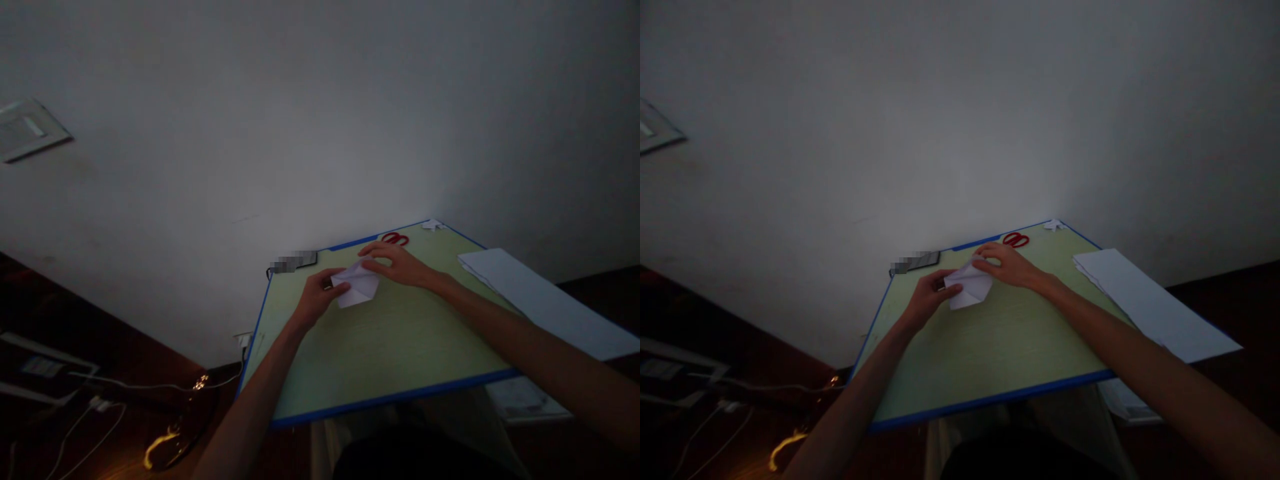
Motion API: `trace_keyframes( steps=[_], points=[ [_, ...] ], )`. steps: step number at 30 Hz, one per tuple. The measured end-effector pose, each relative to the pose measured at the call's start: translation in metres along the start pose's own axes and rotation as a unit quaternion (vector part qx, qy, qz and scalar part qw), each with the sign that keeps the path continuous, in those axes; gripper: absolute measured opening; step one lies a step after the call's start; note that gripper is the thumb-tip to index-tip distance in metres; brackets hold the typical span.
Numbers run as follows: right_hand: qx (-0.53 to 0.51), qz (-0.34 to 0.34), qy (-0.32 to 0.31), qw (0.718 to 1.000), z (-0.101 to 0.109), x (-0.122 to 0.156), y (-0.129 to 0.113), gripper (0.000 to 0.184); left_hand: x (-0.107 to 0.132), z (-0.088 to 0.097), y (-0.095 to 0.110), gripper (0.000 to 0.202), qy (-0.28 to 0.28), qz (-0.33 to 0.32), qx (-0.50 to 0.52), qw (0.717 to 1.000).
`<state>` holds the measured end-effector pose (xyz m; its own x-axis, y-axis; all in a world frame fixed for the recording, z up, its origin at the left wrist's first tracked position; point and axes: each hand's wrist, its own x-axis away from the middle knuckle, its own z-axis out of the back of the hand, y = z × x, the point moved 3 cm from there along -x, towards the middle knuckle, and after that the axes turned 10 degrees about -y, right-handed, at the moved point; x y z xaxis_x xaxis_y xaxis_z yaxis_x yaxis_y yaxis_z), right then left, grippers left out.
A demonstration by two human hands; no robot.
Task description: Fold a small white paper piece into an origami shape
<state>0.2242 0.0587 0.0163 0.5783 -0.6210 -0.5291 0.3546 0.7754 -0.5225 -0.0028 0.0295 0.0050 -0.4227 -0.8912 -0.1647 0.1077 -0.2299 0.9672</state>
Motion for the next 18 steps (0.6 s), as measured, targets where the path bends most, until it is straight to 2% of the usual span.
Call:
trace_keyframes(
  steps=[5, 10, 13, 15, 18],
  points=[
    [-0.015, -0.043, 0.057, 0.997, 0.004, -0.002, -0.006, 0.038, 0.002, -0.009, 0.002, 0.043, -0.013, 0.004, -0.026, 1.0],
    [-0.085, -0.075, -0.012, 0.993, -0.001, 0.0, -0.008, 0.043, 0.002, -0.006, 0.001, 0.042, 0.035, -0.003, -0.058, 0.998],
    [-0.086, -0.094, -0.021, 0.992, -0.004, 0.001, -0.005, 0.057, 0.0, -0.001, 0.0, 0.045, 0.072, -0.008, -0.067, 0.995],
    [-0.084, -0.104, -0.011, 0.991, -0.004, 0.001, -0.002, 0.05, 0.0, 0.0, 0.001, 0.046, 0.083, -0.011, -0.072, 0.994],
    [-0.052, -0.132, 0.003, 0.99, -0.004, 0.0, 0.003, 0.035, 0.001, -0.003, 0.002, 0.047, 0.069, -0.007, -0.073, 0.995]
  ],
)
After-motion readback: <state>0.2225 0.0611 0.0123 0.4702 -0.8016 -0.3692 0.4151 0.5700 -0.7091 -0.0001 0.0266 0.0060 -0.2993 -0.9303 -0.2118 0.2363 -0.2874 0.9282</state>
